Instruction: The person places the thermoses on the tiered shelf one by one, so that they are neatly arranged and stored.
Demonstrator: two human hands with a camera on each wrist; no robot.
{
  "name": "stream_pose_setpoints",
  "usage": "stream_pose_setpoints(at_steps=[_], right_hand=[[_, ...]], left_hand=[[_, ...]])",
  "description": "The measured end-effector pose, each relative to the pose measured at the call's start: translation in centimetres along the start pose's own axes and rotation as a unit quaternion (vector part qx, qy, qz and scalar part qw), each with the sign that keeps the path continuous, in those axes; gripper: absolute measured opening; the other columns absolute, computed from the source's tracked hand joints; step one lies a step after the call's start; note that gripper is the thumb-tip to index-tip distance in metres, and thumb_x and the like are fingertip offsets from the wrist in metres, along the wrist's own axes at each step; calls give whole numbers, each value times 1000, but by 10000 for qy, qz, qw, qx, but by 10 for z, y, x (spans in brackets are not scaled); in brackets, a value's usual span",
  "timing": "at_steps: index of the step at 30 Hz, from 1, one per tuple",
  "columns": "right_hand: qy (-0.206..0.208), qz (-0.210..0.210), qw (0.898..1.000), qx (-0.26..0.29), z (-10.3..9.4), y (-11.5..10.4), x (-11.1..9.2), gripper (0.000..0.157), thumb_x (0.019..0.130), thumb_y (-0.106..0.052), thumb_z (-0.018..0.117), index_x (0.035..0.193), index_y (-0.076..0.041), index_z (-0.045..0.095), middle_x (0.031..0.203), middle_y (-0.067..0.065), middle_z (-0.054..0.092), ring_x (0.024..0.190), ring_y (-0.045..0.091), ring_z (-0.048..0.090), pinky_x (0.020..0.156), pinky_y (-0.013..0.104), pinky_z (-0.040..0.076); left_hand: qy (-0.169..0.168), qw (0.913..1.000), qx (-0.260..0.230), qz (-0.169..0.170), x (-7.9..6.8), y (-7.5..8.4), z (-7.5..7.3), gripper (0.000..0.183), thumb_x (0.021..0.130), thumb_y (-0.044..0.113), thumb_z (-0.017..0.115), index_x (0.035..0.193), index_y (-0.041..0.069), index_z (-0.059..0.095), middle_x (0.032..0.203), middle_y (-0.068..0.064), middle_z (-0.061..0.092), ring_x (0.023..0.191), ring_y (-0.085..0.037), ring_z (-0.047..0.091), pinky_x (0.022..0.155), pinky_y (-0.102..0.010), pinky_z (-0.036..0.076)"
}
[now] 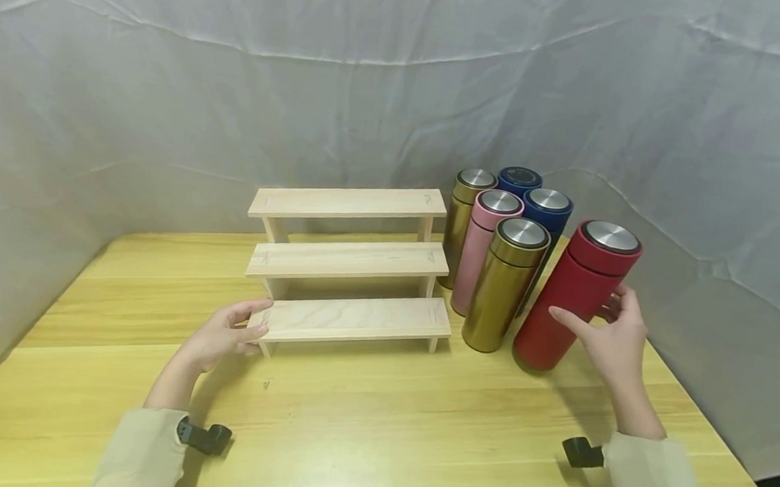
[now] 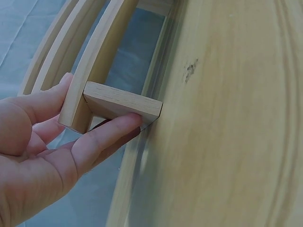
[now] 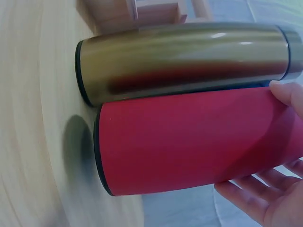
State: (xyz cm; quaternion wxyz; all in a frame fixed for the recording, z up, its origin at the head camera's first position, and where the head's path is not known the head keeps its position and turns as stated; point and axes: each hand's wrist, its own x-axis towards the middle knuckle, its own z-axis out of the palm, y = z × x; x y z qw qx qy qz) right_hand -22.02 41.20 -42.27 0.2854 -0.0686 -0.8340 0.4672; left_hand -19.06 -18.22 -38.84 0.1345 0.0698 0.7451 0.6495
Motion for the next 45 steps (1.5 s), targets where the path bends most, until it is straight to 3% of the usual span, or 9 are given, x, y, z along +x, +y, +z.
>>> stream_pose_setpoints(at_steps=[6,11,16,20,24,27,38,45], right_hand=[[-129,322,9993,153,-10,-98,-40,65,69,-12,77,124,-20,43,102,-6,50,87,5,47,66,10,40],[-179,195,9996,-2,-12,-148,-62,57,72,-9,74,116,-26,43,95,-11,49,83,2,47,59,7,42],[-140,15,9997,203,-11,-162,-69,58,70,-1,74,114,-25,45,92,-10,52,78,3,50,54,8,45],[-193,-135,9969,756,-9,-171,-72,60,68,7,72,115,-20,48,92,-7,56,75,4,53,54,9,47],[-336,-303,9859,1613,-6,-179,-74,61,65,14,71,115,-13,50,93,-2,58,74,6,55,55,10,49],[-471,-433,9787,1953,-3,-185,-77,61,64,17,69,115,-11,51,94,1,59,74,7,56,56,12,50],[-639,-851,9833,1479,8,-209,-84,61,65,15,70,117,-9,49,98,2,58,77,9,56,59,13,51],[-740,-1079,9804,1475,19,-224,-85,61,64,15,70,118,-6,49,96,4,59,77,10,57,60,15,51]], left_hand=[[-41,10000,-69,50,-1,-1,-1,50,88,0,52,134,-5,32,132,-26,30,101,-30,49,85,-46,46],[-33,9999,-107,44,0,-2,-1,50,88,0,52,134,-5,32,127,-27,35,98,-27,51,84,-46,46],[-23,9999,-92,47,0,-3,-1,50,88,0,53,134,-5,33,129,-28,34,98,-28,51,84,-45,47],[-18,9999,-73,68,0,-3,-2,50,88,0,53,134,-5,33,132,-28,30,101,-31,48,84,-45,47],[-16,9999,-85,62,0,-3,-1,50,88,0,53,134,-5,33,131,-27,31,101,-30,49,83,-45,47],[-14,9999,-86,57,0,-3,-1,50,88,0,53,134,-5,33,131,-27,31,100,-29,49,83,-45,47],[-6,9999,-97,38,0,-3,-1,50,88,-1,52,134,-5,32,131,-28,30,100,-30,49,83,-45,47],[-16,9999,-110,24,0,-2,-1,50,88,-1,52,134,-5,32,130,-28,31,96,-27,51,83,-45,47]])
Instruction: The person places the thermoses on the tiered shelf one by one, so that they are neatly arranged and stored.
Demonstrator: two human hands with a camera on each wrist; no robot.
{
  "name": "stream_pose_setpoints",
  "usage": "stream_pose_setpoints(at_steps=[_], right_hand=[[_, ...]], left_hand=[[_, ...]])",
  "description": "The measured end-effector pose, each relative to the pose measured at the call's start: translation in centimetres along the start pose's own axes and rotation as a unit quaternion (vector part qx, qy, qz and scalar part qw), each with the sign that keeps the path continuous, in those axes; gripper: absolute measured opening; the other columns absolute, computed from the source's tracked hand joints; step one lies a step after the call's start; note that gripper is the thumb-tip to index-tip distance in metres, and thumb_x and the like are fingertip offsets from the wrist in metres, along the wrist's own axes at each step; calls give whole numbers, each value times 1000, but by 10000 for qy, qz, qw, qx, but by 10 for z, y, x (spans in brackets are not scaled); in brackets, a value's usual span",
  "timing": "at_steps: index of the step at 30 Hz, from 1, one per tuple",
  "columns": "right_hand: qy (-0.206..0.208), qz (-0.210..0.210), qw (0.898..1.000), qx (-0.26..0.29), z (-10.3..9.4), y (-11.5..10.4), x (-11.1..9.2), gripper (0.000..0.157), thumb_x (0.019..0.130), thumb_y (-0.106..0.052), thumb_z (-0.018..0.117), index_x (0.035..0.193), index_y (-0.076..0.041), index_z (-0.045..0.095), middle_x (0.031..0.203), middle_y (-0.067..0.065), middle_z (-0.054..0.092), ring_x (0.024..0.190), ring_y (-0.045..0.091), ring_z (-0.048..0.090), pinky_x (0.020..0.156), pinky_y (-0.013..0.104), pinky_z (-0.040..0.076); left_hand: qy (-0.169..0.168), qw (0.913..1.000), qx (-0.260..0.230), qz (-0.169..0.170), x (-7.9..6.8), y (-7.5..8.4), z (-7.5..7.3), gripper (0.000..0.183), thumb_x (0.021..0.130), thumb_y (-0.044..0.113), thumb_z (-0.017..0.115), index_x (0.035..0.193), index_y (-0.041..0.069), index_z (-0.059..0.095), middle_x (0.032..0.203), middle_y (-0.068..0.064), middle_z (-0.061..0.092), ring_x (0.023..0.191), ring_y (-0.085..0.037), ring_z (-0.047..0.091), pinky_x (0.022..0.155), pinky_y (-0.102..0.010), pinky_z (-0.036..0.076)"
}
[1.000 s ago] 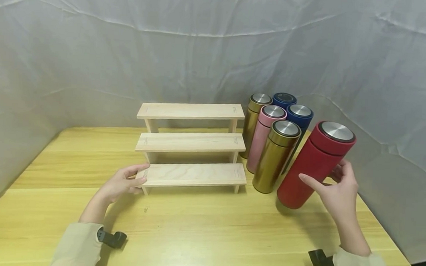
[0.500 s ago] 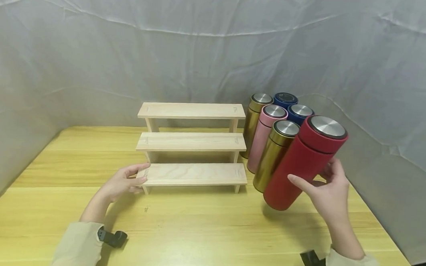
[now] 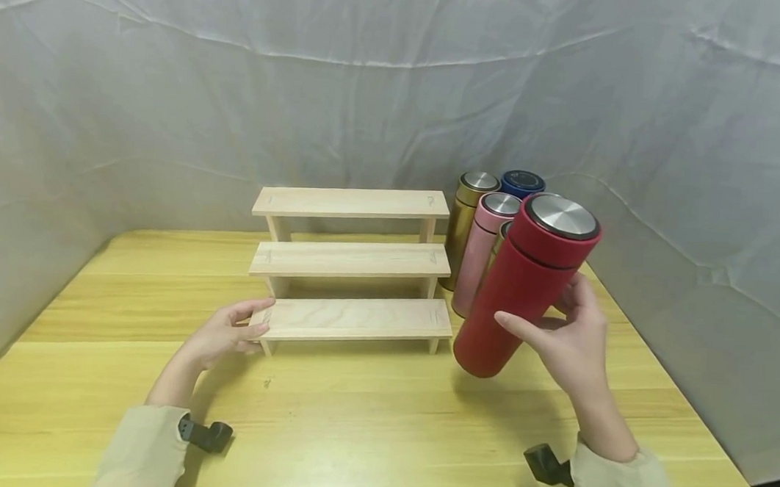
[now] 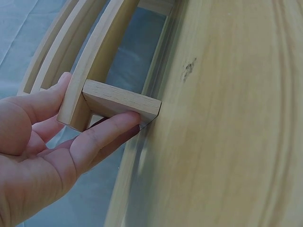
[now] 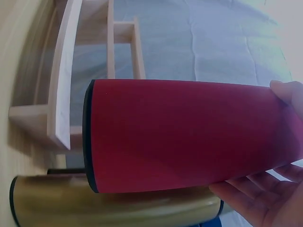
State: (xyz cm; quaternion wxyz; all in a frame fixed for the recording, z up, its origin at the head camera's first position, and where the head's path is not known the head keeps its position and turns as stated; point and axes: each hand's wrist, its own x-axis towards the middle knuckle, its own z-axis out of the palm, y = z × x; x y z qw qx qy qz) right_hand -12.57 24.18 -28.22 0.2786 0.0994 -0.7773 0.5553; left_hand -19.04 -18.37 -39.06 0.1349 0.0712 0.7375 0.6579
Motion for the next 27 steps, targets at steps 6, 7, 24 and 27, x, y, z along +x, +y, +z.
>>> stream_pose_setpoints(at_steps=[6,7,24,27], right_hand=[[14,-55,10000,67,13,-4,5,63,62,16,71,117,-8,51,96,2,60,76,12,58,60,16,52],[3,-71,9999,102,15,-4,5,64,62,16,72,117,-9,51,97,2,61,76,12,58,61,16,52],[-212,-290,9990,258,52,-15,22,62,65,6,75,119,-10,49,97,1,61,81,15,59,65,19,53],[-242,-245,9990,300,59,-16,26,62,65,6,75,119,-10,49,96,1,61,81,15,59,64,20,53]], left_hand=[[-5,10000,-78,-44,1,1,0,52,88,0,53,135,-4,32,130,-27,31,92,-23,53,83,-44,48],[-7,10000,-72,-45,2,1,0,52,88,0,53,135,-4,32,130,-27,31,92,-23,53,83,-44,48],[-52,10000,-70,2,-2,2,-1,53,87,4,56,135,-3,33,125,-29,36,90,-23,55,82,-42,49],[-162,9996,-86,193,-3,3,-2,55,86,10,59,134,-2,36,123,-29,36,90,-23,55,80,-41,50]])
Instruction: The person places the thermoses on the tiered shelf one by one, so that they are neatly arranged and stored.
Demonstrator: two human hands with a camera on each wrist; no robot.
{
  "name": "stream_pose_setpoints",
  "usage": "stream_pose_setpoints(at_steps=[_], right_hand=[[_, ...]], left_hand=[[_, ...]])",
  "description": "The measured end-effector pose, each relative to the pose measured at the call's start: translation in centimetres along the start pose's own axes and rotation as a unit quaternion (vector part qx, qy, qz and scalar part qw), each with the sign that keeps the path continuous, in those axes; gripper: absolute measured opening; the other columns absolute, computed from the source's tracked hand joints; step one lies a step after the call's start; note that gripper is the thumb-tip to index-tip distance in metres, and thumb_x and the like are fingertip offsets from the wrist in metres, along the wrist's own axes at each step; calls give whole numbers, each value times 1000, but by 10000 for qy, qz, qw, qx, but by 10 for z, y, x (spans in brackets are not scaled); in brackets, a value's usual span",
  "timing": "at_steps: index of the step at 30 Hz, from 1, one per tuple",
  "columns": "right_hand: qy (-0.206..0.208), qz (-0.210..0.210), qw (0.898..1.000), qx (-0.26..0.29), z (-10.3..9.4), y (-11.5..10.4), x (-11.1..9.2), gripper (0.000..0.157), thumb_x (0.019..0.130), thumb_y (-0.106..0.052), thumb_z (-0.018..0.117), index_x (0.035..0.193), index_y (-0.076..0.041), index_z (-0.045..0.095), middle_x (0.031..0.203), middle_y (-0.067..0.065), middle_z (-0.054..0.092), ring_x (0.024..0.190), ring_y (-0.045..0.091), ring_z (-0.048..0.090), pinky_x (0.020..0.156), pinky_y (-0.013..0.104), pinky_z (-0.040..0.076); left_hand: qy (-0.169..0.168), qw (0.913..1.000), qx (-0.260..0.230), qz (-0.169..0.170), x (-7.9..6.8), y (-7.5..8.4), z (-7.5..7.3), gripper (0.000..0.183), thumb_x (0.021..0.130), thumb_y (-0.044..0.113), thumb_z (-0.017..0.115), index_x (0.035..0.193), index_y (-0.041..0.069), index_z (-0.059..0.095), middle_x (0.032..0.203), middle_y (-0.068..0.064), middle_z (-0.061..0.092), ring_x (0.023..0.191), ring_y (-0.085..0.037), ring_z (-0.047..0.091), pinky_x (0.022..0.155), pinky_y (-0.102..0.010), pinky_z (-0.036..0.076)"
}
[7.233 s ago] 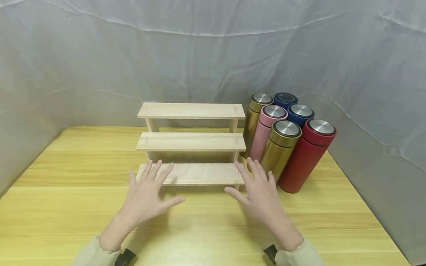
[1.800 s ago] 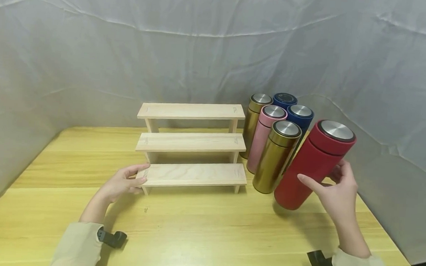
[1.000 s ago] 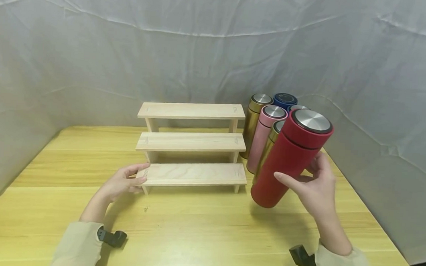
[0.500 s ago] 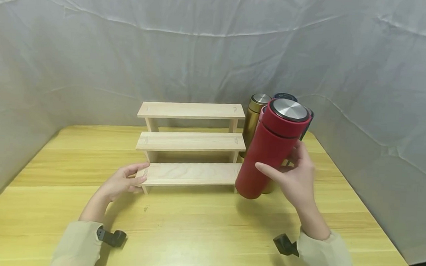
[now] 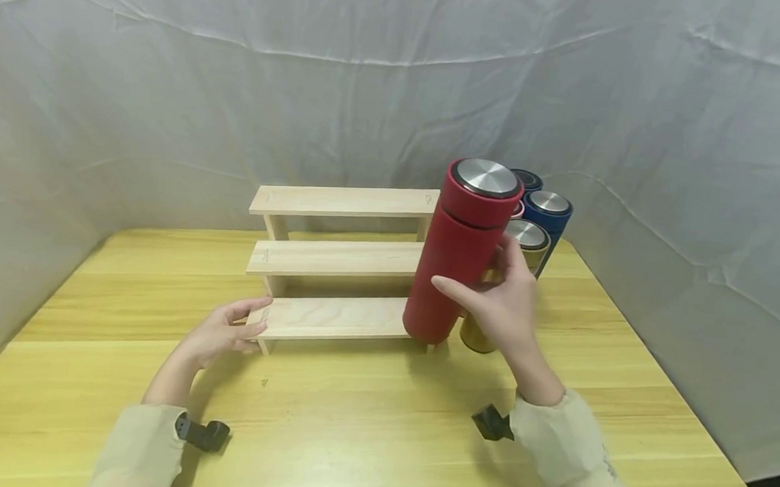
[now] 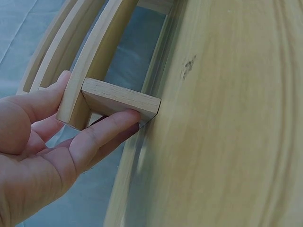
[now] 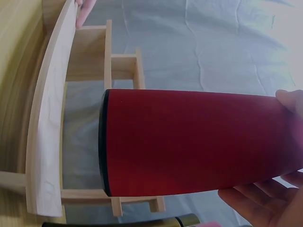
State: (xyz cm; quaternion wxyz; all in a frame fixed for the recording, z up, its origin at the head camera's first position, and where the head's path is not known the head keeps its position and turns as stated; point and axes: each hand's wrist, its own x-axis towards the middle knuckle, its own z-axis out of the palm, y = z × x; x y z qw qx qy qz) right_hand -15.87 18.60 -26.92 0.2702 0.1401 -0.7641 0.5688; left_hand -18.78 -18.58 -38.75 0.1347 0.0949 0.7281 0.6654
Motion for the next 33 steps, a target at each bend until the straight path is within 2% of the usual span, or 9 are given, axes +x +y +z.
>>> stream_pose_setpoints(at_steps=[2,8,17,25,33], right_hand=[[-2,46,10000,10,5,0,3,62,65,5,76,119,-9,48,96,0,60,81,15,58,63,20,53],[-71,132,9997,200,18,1,11,62,65,4,76,119,-6,47,97,3,59,83,16,57,66,21,52],[-140,-304,9967,744,34,1,27,58,65,3,75,117,-4,49,97,7,59,83,18,58,67,22,53],[-93,-568,9956,742,49,-6,42,57,65,-1,77,116,-4,50,94,7,61,80,19,57,62,23,52],[-85,-648,9935,933,66,-17,59,59,67,-2,76,119,-5,48,99,9,60,84,20,55,65,25,50]], left_hand=[[-38,10000,7,65,-1,0,-1,56,85,12,60,133,-2,36,124,-30,35,91,-23,54,80,-41,50],[105,9997,27,-200,1,-1,0,53,88,3,54,135,-4,32,129,-30,32,93,-25,53,83,-42,48],[135,9996,58,-260,1,2,2,53,88,1,54,135,-4,31,131,-29,29,94,-25,52,83,-42,48],[149,9996,6,-257,2,-1,1,52,87,0,53,135,-5,32,129,-30,31,92,-23,54,83,-42,48],[160,9996,5,-241,1,0,1,52,88,0,53,135,-4,31,132,-29,28,96,-27,52,83,-42,48]])
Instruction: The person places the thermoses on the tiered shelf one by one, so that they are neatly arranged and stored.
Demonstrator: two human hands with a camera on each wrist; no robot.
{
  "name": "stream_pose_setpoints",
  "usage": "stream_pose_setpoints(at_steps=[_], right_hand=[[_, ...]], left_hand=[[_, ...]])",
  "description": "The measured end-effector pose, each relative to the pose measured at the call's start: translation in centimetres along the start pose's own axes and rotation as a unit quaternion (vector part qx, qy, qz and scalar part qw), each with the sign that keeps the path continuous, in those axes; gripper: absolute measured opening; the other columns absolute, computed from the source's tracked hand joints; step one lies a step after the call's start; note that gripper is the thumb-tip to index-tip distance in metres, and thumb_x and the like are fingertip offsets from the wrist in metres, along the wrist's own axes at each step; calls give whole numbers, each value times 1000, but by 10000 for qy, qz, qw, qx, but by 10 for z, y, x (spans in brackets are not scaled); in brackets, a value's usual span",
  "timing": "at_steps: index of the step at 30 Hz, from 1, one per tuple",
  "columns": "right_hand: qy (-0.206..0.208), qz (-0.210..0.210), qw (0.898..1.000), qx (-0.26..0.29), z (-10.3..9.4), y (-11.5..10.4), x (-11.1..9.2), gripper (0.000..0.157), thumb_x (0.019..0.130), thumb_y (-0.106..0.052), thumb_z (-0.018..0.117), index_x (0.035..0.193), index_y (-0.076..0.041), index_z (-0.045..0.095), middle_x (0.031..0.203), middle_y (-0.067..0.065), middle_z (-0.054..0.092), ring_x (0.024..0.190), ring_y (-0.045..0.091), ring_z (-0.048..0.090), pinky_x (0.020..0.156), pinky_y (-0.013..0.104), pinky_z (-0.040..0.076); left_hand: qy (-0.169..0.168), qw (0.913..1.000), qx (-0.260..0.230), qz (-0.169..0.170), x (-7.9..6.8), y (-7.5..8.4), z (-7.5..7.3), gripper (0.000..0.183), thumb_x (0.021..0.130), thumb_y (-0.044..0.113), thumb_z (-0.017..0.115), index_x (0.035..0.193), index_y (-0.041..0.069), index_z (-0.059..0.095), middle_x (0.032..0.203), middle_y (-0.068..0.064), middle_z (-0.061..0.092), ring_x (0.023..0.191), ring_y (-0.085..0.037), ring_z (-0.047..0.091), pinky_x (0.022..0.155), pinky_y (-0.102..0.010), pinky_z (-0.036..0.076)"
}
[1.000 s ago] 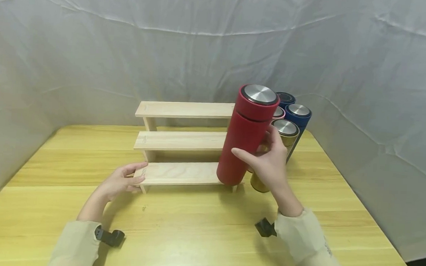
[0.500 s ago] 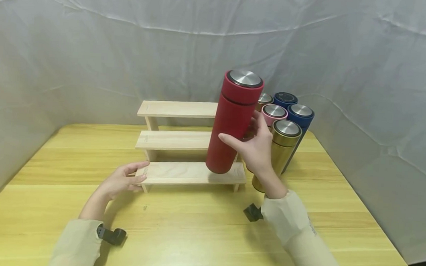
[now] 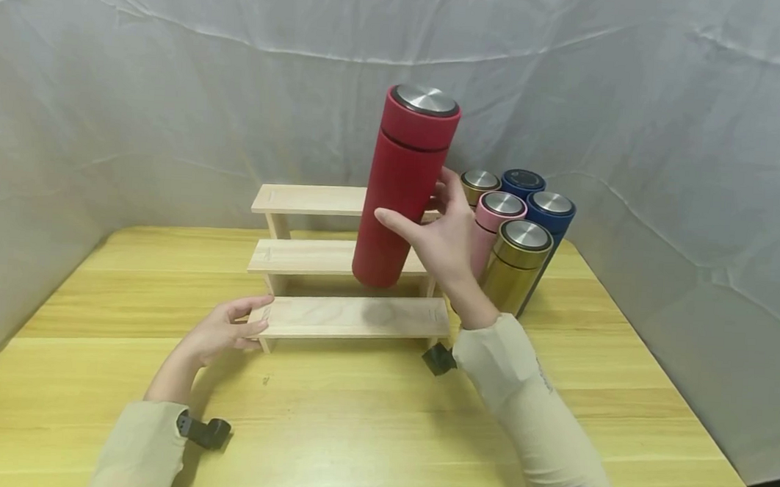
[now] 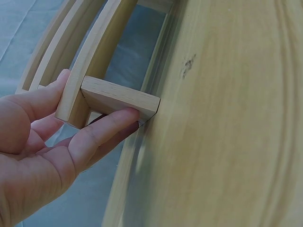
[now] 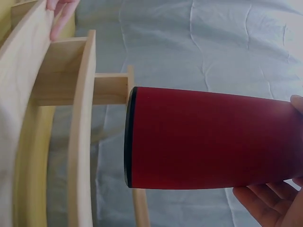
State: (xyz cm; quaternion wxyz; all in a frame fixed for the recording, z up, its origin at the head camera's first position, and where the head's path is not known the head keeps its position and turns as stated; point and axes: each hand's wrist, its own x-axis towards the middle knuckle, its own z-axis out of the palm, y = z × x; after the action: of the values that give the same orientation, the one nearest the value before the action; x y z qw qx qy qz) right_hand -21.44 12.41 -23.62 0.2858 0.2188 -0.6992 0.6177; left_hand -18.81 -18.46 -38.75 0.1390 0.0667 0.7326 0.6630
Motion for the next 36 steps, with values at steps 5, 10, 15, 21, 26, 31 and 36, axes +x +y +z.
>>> stream_pose_setpoints(at_steps=[5,10,15,21,26,31,36], right_hand=[[-70,-187,9991,377,11,7,19,62,66,-12,79,120,-8,48,102,9,60,86,21,55,73,31,48],[-6,-80,9990,431,24,-3,30,61,66,-13,78,119,-5,48,101,10,60,84,22,56,73,33,49],[68,60,9995,305,43,-28,34,53,71,-2,70,118,3,46,101,16,58,84,23,56,75,31,50],[89,93,9993,352,60,-24,47,56,72,-4,71,120,4,44,101,16,58,84,23,56,76,31,50],[-62,182,9989,428,74,-22,59,59,73,-6,71,123,2,42,103,14,57,88,23,56,78,29,50],[-101,202,9990,398,86,-22,66,60,74,-6,71,124,2,41,106,14,56,91,22,55,79,27,49],[-178,336,9992,155,95,-20,71,60,75,-6,70,127,2,39,107,14,56,91,21,55,78,25,48]], left_hand=[[-10,10000,7,5,0,-1,-2,53,88,1,54,135,-4,31,136,-28,23,101,-30,49,83,-43,48],[5,10000,-7,14,0,0,0,52,88,2,54,135,-3,32,138,-27,21,104,-32,47,83,-42,48],[27,10000,-60,-7,-1,0,-1,52,88,2,54,135,-3,32,137,-28,22,103,-32,47,83,-43,48],[38,9999,-93,-21,-1,-2,0,53,87,3,55,135,-1,33,138,-27,22,105,-33,47,82,-42,49],[39,9999,-93,8,-2,-2,0,52,87,2,54,135,-1,33,138,-26,21,107,-36,45,81,-42,49],[25,9999,-132,29,-3,-2,1,52,88,2,54,135,-2,33,140,-27,17,108,-39,44,81,-42,49],[-36,9998,-169,69,-4,-1,4,52,88,2,54,135,-4,32,141,-29,9,111,-42,40,82,-44,48]])
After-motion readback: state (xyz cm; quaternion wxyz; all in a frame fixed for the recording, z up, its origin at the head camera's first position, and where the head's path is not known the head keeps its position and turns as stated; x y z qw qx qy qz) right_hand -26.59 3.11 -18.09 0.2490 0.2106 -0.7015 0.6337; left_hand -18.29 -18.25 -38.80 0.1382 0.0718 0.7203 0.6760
